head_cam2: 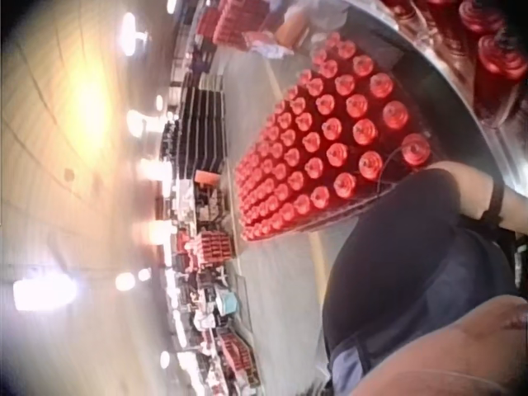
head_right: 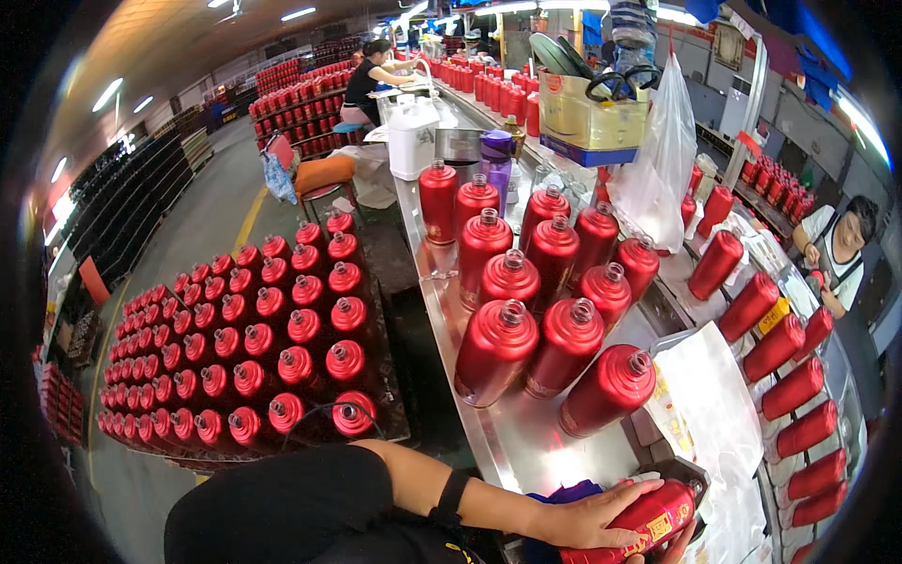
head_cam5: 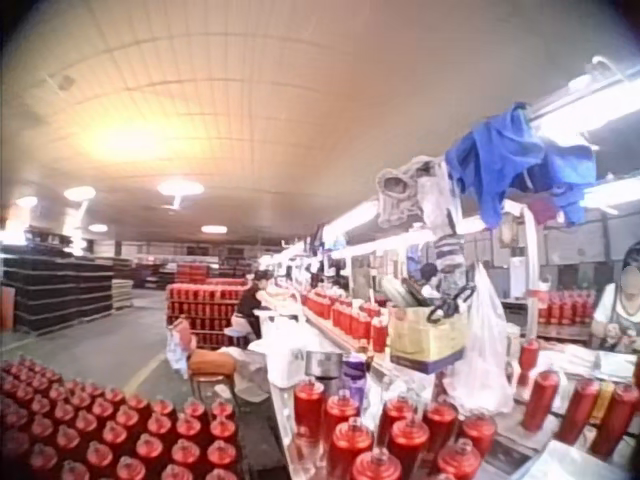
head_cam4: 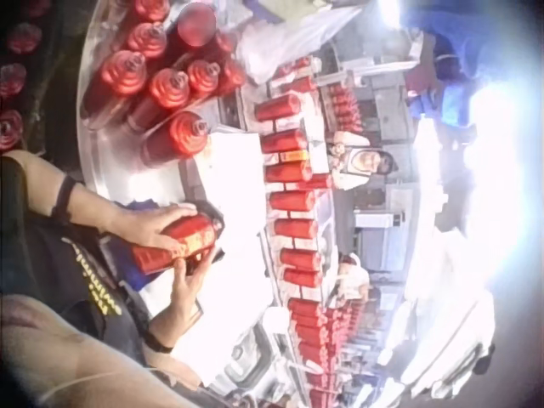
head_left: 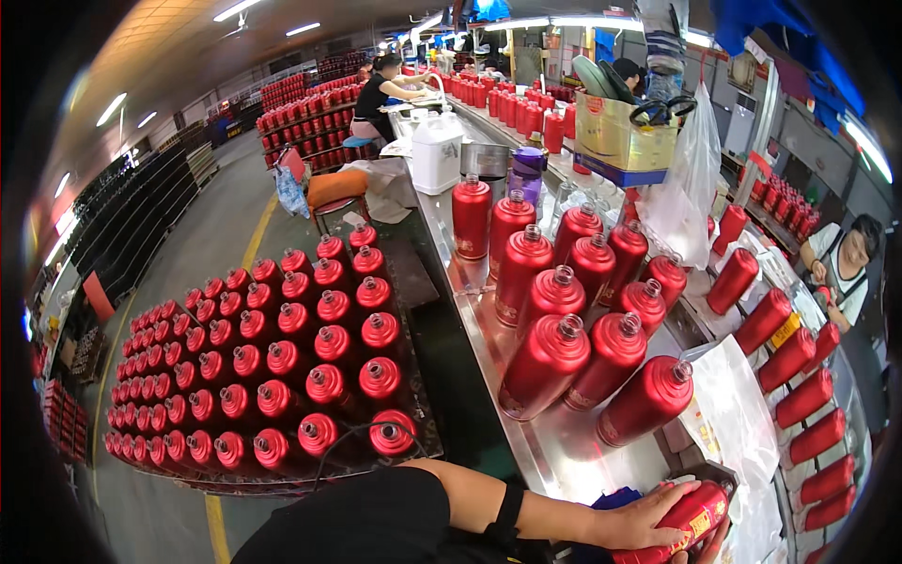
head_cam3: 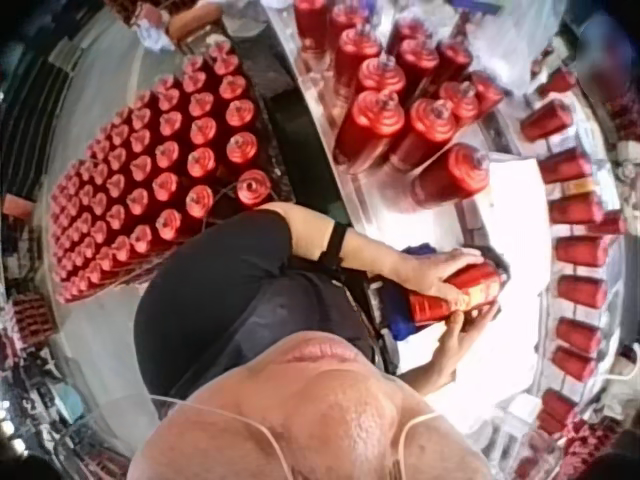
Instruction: Applying gold stickers and labels to red liquor bottles on a production line.
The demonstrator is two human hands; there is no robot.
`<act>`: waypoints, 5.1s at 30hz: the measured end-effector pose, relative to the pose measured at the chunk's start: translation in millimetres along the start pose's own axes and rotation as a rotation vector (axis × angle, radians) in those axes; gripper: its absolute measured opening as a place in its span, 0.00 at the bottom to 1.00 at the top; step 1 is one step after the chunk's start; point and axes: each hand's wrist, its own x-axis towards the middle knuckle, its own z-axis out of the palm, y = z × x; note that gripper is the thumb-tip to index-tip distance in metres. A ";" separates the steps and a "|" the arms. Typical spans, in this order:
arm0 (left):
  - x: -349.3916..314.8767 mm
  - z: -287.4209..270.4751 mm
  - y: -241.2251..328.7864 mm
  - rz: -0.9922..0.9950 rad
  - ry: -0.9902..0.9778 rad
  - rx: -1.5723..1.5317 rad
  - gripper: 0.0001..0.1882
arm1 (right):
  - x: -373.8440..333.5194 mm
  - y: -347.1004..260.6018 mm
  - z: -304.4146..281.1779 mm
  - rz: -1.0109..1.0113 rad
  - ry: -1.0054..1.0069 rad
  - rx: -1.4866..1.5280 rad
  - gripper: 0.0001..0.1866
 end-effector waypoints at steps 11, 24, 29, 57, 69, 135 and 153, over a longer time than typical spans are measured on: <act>4.1 0.3 -3.4 0.063 0.063 -0.003 0.44 | -3.4 7.1 -2.4 -0.015 0.029 -0.122 0.43; 8.9 13.3 -5.1 0.121 0.116 0.064 0.42 | -14.0 -2.9 0.4 -0.016 0.036 -0.066 0.44; 24.4 -10.7 -5.4 0.173 0.176 -0.019 0.31 | 10.6 -11.2 23.2 0.151 0.160 0.063 0.44; 69.3 -35.1 18.7 -0.088 0.049 0.018 0.19 | 28.0 1.3 22.3 0.018 0.280 -0.169 0.41; 74.0 -34.8 16.6 -0.075 0.053 0.093 0.16 | 30.5 -1.2 22.3 0.018 0.277 -0.193 0.42; 86.8 -60.3 -3.9 -0.131 -0.062 -0.103 0.22 | 86.8 -14.0 1.5 0.160 0.306 0.143 0.08; 87.8 -59.5 -5.1 -0.123 -0.063 -0.195 0.19 | 67.7 -13.1 14.5 -0.290 0.339 -0.607 0.22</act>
